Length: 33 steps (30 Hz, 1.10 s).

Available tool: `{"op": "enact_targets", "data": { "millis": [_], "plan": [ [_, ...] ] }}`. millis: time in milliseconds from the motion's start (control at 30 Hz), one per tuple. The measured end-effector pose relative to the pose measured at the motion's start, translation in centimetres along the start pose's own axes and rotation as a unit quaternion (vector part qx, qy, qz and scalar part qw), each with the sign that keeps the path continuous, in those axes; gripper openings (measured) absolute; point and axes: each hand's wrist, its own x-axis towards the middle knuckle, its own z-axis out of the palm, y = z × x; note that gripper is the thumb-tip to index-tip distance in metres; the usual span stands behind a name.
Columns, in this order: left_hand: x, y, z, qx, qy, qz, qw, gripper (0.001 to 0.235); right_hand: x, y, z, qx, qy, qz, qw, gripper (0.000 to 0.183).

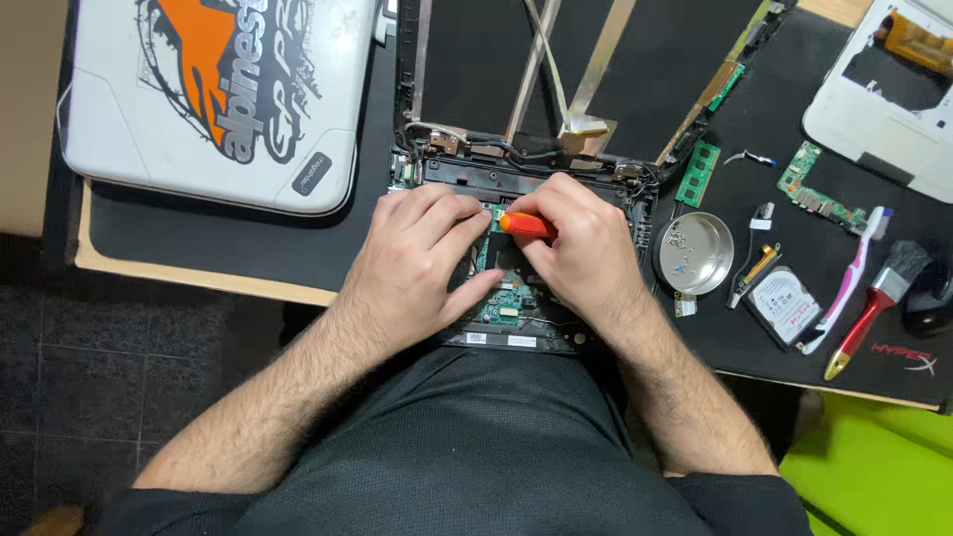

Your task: The person works on the internal components of a disassembled laptop placed on their lap. They use a screwdriver to remove screws from the motherboard area and handle small wires and connectors with their hands.

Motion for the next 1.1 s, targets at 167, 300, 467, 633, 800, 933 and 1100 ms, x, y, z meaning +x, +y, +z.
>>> {"op": "enact_targets", "data": {
  "millis": [167, 300, 467, 633, 800, 933, 1100],
  "plan": [
    [-0.1, -0.2, 0.4, -0.005, 0.009, 0.005, 1.0, 0.055, -0.2, 0.5, 0.7, 0.006, 0.006, -0.009, 1.0, 0.016],
    [0.2, 0.2, 0.2, -0.008, 0.008, 0.012, 1.0, 0.054, -0.3, 0.4, 0.5, 0.023, 0.022, -0.017, 0.999, 0.017],
    [0.1, 0.0, 0.0, -0.031, 0.016, 0.004, 0.999, 0.053, 0.1, -0.8, -1.9, 0.068, 0.033, -0.022, 0.997, 0.018],
    [-0.1, -0.3, -0.6, -0.093, 0.023, -0.015, 0.995, 0.054, -1.1, -1.2, -5.0, 0.156, 0.043, 0.023, 0.987, 0.01],
    [0.2, 0.0, -1.9, -0.08, -0.026, 0.055, 0.995, 0.024, -5.9, 0.2, -4.3, 0.443, 0.01, 0.1, 0.891, 0.029],
    [-0.1, 0.2, -1.5, 0.004, -0.031, 0.095, 0.995, 0.017, -8.4, 1.5, -2.6, 0.49, 0.036, 0.073, 0.868, 0.043],
    [0.1, 0.3, -1.5, 0.104, -0.005, 0.132, 0.986, 0.01, -11.2, 3.6, -0.5, 0.492, 0.092, 0.053, 0.864, 0.042]
  ]
}}
